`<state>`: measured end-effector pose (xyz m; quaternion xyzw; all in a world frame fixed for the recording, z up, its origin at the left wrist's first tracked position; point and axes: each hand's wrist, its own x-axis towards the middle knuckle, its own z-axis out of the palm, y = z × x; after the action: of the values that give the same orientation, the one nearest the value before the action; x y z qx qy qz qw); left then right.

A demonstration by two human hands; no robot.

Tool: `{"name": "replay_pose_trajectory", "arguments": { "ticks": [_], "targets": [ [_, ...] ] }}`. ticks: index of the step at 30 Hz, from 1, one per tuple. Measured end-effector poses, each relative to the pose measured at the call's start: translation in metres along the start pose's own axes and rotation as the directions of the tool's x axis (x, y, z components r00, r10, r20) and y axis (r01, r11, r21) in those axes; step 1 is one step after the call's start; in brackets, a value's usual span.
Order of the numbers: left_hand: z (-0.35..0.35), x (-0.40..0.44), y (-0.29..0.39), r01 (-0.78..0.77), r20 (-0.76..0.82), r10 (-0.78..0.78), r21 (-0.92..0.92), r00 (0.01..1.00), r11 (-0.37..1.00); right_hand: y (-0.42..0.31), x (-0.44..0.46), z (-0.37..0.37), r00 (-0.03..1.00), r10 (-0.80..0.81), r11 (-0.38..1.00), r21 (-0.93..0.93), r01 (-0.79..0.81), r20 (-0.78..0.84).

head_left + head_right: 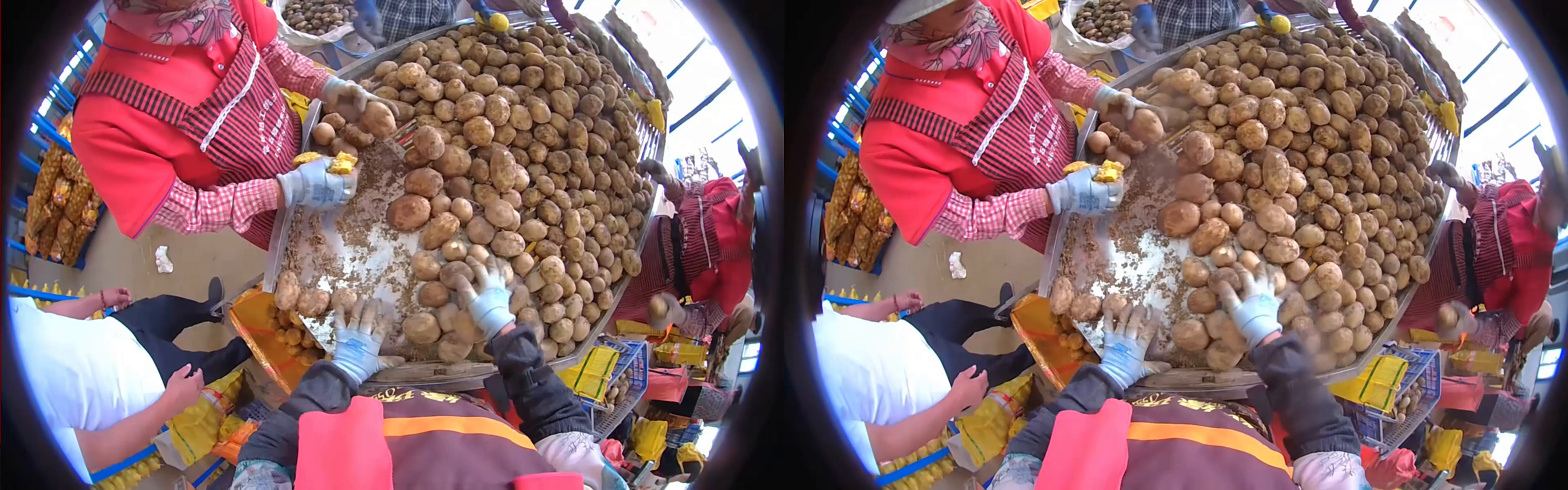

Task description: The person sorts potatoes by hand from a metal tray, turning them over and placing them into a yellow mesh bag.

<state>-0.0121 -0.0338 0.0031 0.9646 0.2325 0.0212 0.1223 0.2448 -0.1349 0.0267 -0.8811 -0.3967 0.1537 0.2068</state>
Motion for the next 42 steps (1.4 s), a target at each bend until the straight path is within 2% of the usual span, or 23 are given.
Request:
{"name": "replay_pose_trajectory", "arguments": {
  "ticks": [1,3,5,9,13,15,17,19,20,23,25,27,31,32,33,34,35,36,37,38,39,40,42],
  "targets": [
    [0.000,-0.001,-0.001,0.002,0.001,-0.002,0.003,1.000,1.000,-0.010,-0.003,-0.004,0.999,-0.023,0.999,-0.038,0.021,-0.043],
    [-0.002,-0.001,-0.003,0.007,0.010,-0.006,-0.041,1.000,0.999,-0.027,-0.040,-0.004,0.988,-0.147,0.901,0.406,0.150,-0.039],
    [0.000,-0.005,-0.002,0.009,-0.011,-0.010,-0.051,1.000,0.999,-0.040,-0.058,-0.004,0.929,-0.342,0.911,0.194,0.364,-0.138],
    [0.009,-0.012,-0.001,-0.005,-0.076,-0.003,-0.101,0.997,0.995,-0.081,-0.039,0.017,0.809,-0.577,0.730,0.375,0.571,-0.107],
    [-0.001,-0.007,-0.006,0.147,-0.095,-0.182,-0.295,0.979,0.944,-0.119,-0.022,0.043,0.679,-0.728,0.594,0.407,0.693,-0.095],
    [0.014,-0.012,-0.008,0.109,-0.245,-0.169,-0.242,0.955,0.964,-0.123,-0.008,0.058,0.689,-0.708,0.560,0.471,0.681,-0.154],
    [0.019,-0.009,-0.011,0.022,-0.438,-0.141,-0.265,0.888,0.964,-0.109,0.005,0.079,0.827,-0.519,0.609,0.584,0.536,-0.216],
    [0.011,-0.002,-0.011,0.000,-0.502,-0.135,-0.261,0.854,0.965,-0.096,0.018,0.043,0.815,-0.461,0.713,0.400,0.576,-0.352],
    [-0.001,0.003,-0.010,0.012,-0.410,-0.088,-0.184,0.908,0.983,-0.082,0.018,0.025,0.831,-0.446,0.803,0.261,0.536,-0.332],
    [-0.001,0.019,-0.013,0.003,-0.274,-0.033,-0.110,0.961,0.994,-0.039,0.011,-0.006,0.921,-0.336,0.894,-0.242,0.378,0.197],
    [0.010,0.035,-0.021,0.070,-0.173,-0.063,0.037,0.983,0.997,-0.045,0.006,-0.012,0.912,-0.248,0.853,-0.373,0.365,0.326],
    [0.014,0.054,-0.031,0.160,-0.082,-0.156,0.046,0.984,0.986,-0.032,0.014,0.018,0.929,-0.239,0.859,-0.385,0.339,0.284],
    [0.005,0.092,-0.051,0.455,-0.131,-0.461,-0.076,0.878,0.887,-0.044,0.021,0.027,0.929,-0.276,0.884,-0.314,0.346,0.246],
    [0.003,0.092,-0.052,0.442,-0.167,-0.441,-0.029,0.882,0.896,-0.041,0.019,0.025,0.931,-0.275,0.885,-0.316,0.342,0.238],
    [-0.001,0.091,-0.049,0.440,-0.172,-0.438,-0.029,0.882,0.897,-0.036,0.016,0.023,0.939,-0.291,0.938,-0.136,0.318,0.184],
    [-0.007,0.085,-0.043,0.314,-0.242,-0.323,-0.076,0.915,0.946,-0.032,0.013,0.023,0.946,-0.296,0.955,0.054,0.292,0.129],
    [-0.013,0.076,-0.035,0.180,-0.314,-0.206,-0.110,0.927,0.978,-0.030,0.008,0.023,0.946,-0.299,0.954,0.058,0.294,0.124],
    [-0.020,0.067,-0.021,0.071,-0.318,-0.208,-0.393,0.925,0.917,-0.029,0.001,0.022,0.938,-0.344,0.906,0.271,0.324,0.029],
    [-0.012,0.061,-0.009,-0.018,-0.386,-0.179,-0.454,0.905,0.891,-0.031,-0.007,0.017,0.929,-0.363,0.811,0.465,0.354,-0.074],
    [-0.005,0.054,0.009,-0.063,-0.259,-0.274,-0.822,0.926,0.566,-0.036,-0.017,0.012,0.906,-0.391,0.746,0.520,0.415,-0.163],
    [-0.002,0.051,0.027,-0.074,-0.102,-0.297,-0.992,0.949,0.104,-0.040,-0.024,0.012,0.908,-0.385,0.748,0.519,0.413,-0.167],
    [-0.002,0.053,0.041,-0.076,-0.103,-0.292,-0.992,0.951,0.104,-0.043,-0.030,0.013,0.895,-0.400,0.696,0.569,0.438,-0.200],
    [-0.007,0.057,0.060,-0.091,-0.041,-0.286,-0.982,0.957,-0.164,-0.049,-0.042,0.020,0.882,-0.406,0.631,0.626,0.459,-0.238]
  ]
}}
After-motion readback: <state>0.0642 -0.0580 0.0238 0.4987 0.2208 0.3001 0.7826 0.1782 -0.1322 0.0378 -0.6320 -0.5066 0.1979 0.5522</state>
